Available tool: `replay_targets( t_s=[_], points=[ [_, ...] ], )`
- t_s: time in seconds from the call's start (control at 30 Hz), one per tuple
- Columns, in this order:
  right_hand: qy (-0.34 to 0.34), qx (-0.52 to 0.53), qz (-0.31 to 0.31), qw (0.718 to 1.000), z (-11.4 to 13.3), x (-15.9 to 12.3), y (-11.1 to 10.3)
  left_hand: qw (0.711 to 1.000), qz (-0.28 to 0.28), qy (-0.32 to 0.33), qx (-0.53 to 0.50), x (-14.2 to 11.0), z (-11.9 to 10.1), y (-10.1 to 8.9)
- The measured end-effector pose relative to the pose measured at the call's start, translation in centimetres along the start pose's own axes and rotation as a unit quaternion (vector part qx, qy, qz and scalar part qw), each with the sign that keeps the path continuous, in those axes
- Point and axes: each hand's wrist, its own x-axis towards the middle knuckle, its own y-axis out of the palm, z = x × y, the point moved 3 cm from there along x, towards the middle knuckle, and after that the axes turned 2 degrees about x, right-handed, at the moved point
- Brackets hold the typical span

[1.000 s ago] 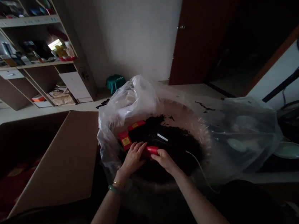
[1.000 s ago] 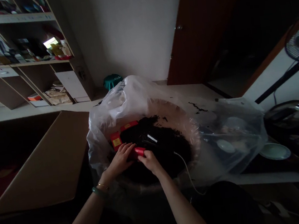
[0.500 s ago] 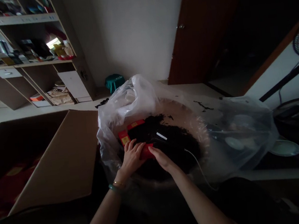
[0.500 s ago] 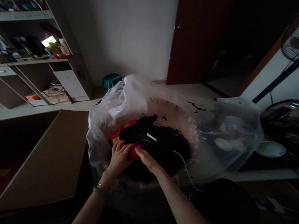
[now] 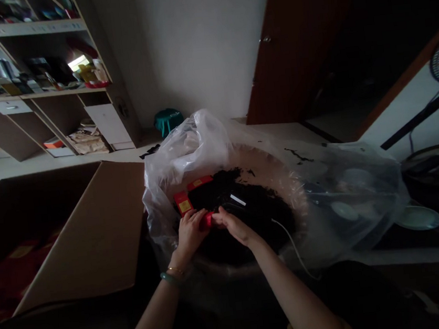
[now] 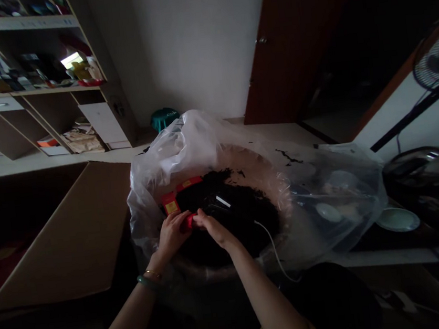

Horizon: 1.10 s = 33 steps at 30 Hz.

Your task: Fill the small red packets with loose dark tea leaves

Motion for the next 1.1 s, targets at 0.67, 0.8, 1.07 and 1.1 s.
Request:
replay_targets(
  t_s=[0.67,0.8,1.07,1.1],
  points=[
    [0.029,-0.744,0.1,0.66,-0.9,1.6,4.3,0.96,-0.148,-0.186,-0.151,0.2,2.4,-0.3],
    [0.03,-0.749,0.088,0.656,-0.3,-0.3,4.0,0.959,-0.148,-0.185,-0.158,0.2,2.2,-0.4],
    [-0.019,-0.607,-0.002,0.795,1.5,0.2,-0.1,0.967,-0.126,-0.168,-0.143,0.2,2.0,-0.4],
    [-0.039,-0.567,-0.016,0.823,2.2,0.5,-0.7,0.969,-0.119,-0.163,-0.141,0.3,2.0,-0.3]
  ],
)
